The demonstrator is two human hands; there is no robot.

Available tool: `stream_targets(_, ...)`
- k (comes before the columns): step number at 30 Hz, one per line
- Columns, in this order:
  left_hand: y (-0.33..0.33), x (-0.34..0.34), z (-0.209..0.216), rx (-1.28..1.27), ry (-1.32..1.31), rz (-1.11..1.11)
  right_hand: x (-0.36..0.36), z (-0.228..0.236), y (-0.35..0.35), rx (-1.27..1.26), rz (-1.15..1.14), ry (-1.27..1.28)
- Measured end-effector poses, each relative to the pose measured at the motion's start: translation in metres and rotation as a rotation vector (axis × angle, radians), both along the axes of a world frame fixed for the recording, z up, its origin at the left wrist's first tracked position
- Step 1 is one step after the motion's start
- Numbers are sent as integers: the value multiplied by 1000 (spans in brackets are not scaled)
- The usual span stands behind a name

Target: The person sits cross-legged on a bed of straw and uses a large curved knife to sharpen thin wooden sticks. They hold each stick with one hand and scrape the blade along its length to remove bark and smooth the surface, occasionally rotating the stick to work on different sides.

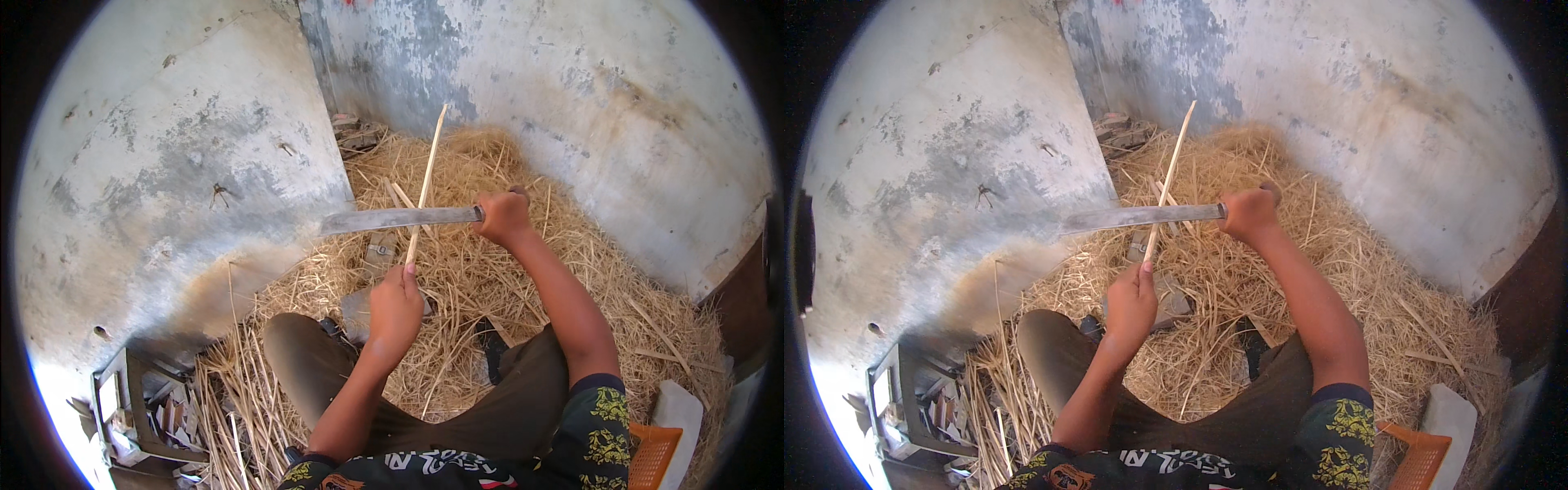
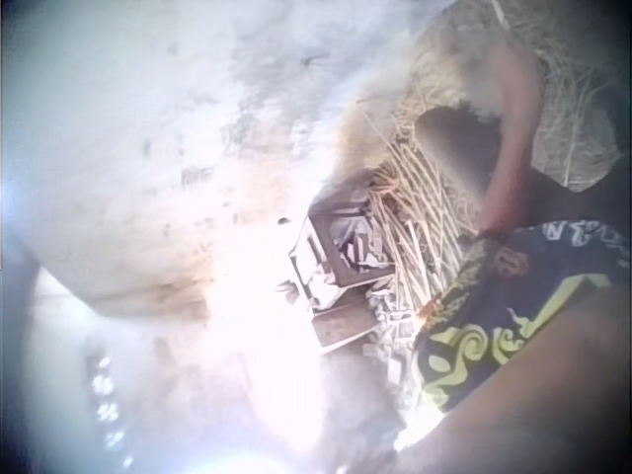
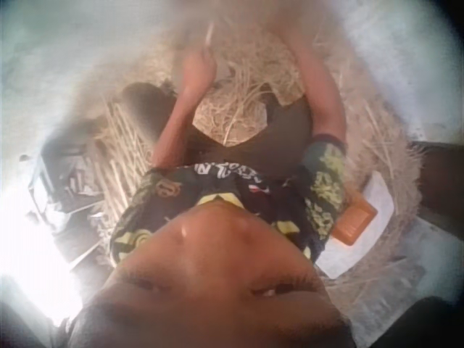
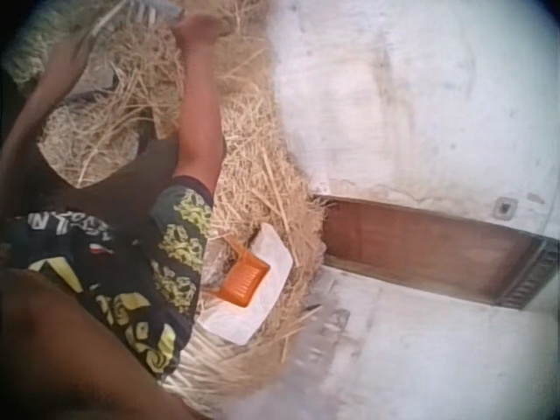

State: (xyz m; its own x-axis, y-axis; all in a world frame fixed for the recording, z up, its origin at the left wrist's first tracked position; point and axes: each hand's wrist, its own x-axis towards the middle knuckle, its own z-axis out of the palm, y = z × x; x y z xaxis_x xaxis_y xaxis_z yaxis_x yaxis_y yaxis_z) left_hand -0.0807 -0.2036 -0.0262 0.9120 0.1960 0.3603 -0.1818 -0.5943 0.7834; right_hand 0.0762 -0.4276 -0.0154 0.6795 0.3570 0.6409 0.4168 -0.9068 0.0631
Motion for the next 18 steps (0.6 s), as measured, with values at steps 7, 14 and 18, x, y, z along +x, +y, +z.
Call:
stream_targets(7, -2, 2, -46, -169, 159, -114, 37, -30, -31, -93, -180, 194)
stream_targets(14, -2, -10, -62, -294, 433, -223, 46, -20, -43, -33, -561, 554)
stream_targets(18, -12, -52, -48, -250, 406, -345, 72, -49, -114, 582, -790, 401)
